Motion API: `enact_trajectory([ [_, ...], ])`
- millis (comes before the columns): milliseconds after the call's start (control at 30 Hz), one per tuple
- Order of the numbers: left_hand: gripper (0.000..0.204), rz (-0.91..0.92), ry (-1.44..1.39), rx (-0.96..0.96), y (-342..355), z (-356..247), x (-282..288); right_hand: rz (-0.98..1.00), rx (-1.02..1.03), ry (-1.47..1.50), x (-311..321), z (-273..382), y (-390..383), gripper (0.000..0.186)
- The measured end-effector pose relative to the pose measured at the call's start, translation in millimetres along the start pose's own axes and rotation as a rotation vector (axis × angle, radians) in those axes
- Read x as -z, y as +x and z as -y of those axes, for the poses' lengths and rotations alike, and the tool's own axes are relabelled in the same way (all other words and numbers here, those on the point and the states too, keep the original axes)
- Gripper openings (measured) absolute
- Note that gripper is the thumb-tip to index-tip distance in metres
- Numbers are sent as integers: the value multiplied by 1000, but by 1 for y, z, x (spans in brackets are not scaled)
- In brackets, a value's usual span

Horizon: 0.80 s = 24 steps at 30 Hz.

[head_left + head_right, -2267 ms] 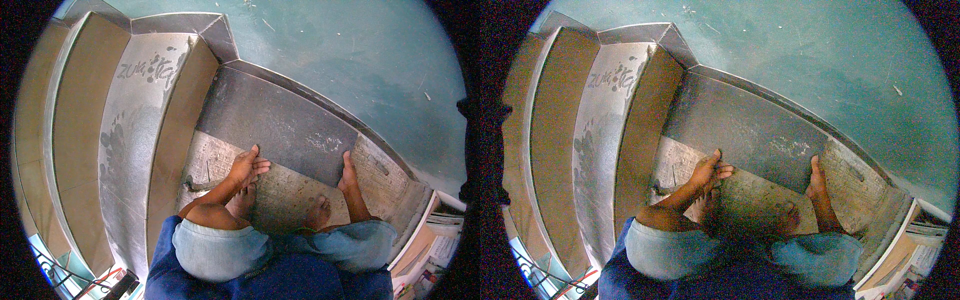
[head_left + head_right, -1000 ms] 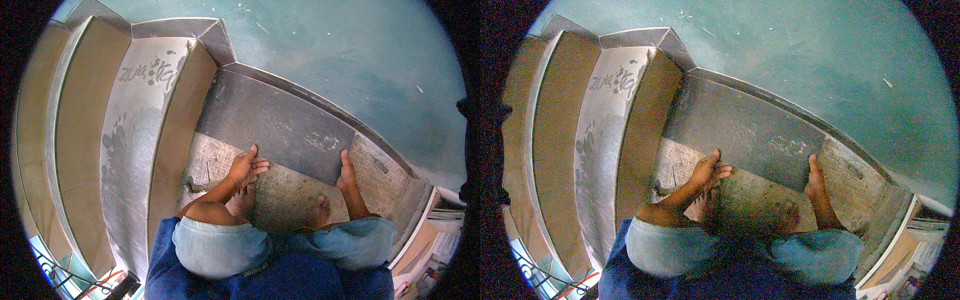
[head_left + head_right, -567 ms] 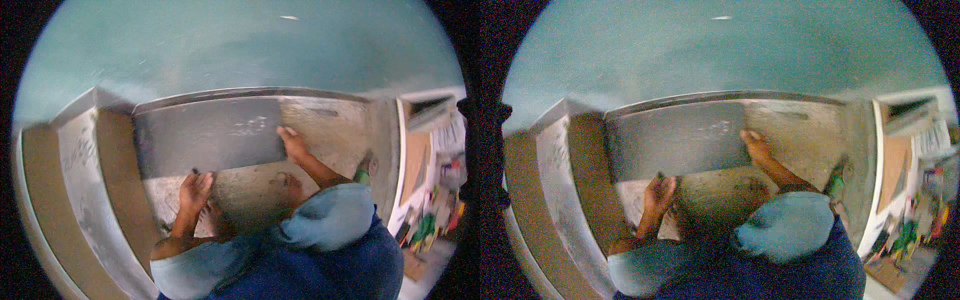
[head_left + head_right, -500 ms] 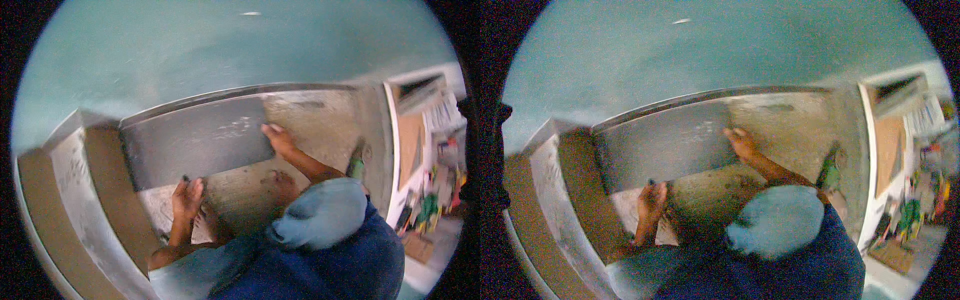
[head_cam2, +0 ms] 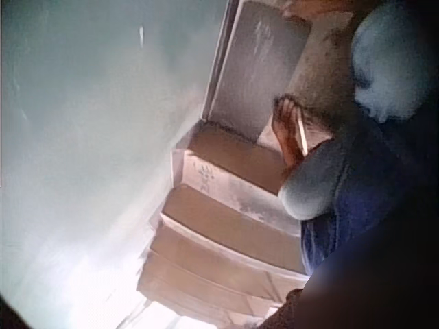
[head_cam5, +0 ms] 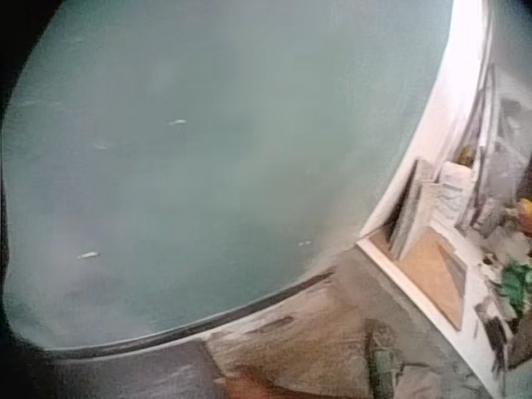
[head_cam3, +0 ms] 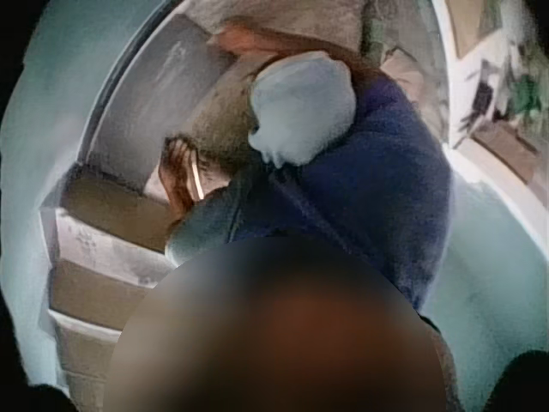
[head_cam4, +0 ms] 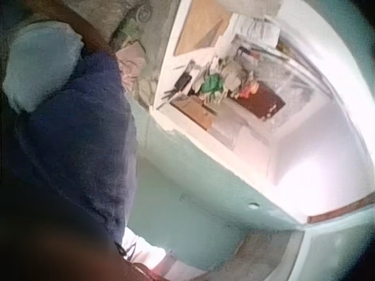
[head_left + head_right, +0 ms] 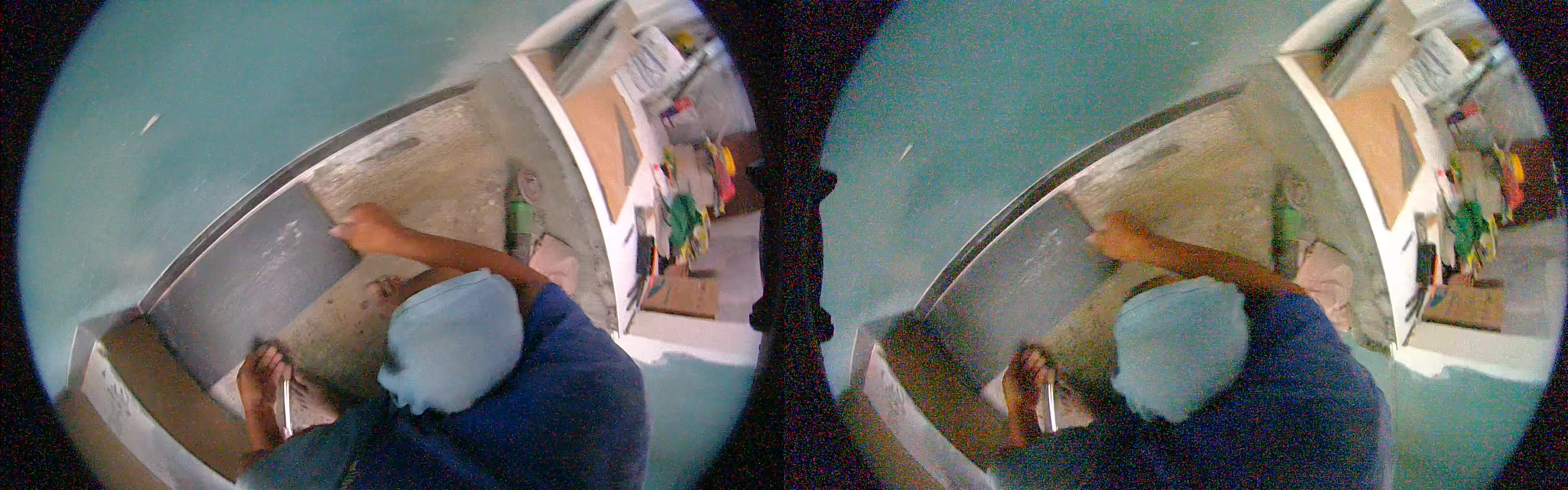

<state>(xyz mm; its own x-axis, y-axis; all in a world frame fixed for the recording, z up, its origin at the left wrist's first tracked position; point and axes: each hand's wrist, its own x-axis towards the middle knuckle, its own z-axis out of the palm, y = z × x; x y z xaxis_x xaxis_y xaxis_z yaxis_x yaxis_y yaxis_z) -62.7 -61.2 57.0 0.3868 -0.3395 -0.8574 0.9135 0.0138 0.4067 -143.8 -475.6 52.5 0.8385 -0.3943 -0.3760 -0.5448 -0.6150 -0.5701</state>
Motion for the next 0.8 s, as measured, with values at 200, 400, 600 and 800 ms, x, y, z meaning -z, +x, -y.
enact_trajectory([
  [200, 42, 103, 184, 57, -15, -2, -9, -210, 23, -117, 39, -65, -106, 24],
  [400, 46, 322, 307, 136, -19, -25, -6, -68, -117, -418, -105, -20, -149, 28],
  [600, 44, 343, 321, 74, -34, -35, 2, -37, -176, -551, -138, -16, -158, 33],
  [800, 41, 370, 276, 71, -40, -26, 11, -120, 44, -748, -133, -21, -164, 35],
])
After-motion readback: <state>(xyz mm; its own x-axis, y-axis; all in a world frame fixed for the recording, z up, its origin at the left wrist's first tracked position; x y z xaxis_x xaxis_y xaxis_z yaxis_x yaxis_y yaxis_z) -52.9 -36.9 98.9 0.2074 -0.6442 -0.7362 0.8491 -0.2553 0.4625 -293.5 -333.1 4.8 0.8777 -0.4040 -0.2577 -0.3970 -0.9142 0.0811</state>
